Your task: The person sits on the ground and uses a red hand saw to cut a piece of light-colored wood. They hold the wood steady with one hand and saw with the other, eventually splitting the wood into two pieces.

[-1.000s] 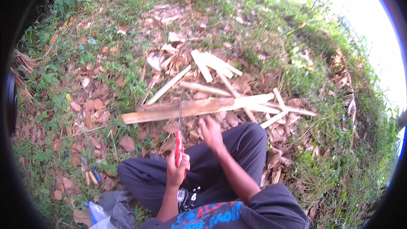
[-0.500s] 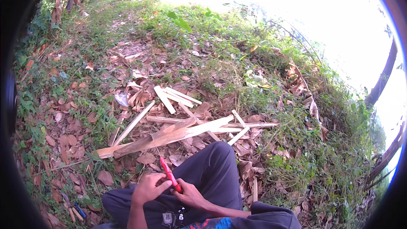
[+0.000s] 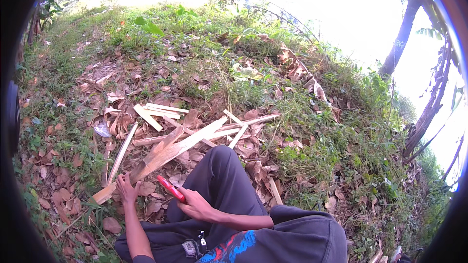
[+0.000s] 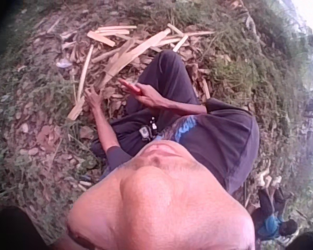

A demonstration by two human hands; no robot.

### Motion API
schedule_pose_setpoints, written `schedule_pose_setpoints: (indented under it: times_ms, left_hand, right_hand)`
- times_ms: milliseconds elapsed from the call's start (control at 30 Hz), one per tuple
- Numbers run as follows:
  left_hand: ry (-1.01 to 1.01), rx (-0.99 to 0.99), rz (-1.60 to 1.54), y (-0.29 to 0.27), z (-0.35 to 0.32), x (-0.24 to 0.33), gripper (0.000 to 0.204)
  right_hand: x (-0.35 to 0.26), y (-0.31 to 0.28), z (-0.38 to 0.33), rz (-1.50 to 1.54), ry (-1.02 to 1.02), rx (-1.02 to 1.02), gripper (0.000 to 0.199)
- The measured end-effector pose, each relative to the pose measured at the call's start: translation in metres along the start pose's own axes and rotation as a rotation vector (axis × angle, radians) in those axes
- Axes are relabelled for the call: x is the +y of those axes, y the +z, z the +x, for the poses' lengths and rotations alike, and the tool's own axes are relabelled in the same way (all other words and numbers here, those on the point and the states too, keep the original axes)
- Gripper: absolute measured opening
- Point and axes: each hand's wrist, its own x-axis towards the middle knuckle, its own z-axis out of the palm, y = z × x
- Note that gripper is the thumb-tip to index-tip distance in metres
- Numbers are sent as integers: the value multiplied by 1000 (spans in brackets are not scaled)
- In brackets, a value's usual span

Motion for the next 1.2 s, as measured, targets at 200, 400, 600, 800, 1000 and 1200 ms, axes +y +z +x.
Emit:
schedule_pose_setpoints:
  times_ms: [200, 400, 600, 800, 1000, 1200]
  left_hand:
    - [-33, -16, 97, 10, 2, -17, 60]
    - [-26, -72, 56, 16, -5, -10, 49]
    - [4, -8, 34, 15, -9, -18, 47]
    - [38, 0, -4, 23, -5, -9, 47]
    - [92, 45, 34, 27, -6, -25, 47]
    - [111, -30, 45, 22, -6, -15, 49]
  right_hand:
    - [-21, -2, 21, 343, 121, -75, 15]
    - [-47, -21, 52, 405, 149, -154, 22]
    - [-100, -42, 131, 480, 177, -187, 25]
    - [-117, -56, 190, 436, 244, -180, 26]
    - [-118, -73, 263, 669, 309, -509, 27]
    - [-124, -77, 310, 431, 288, -539, 25]
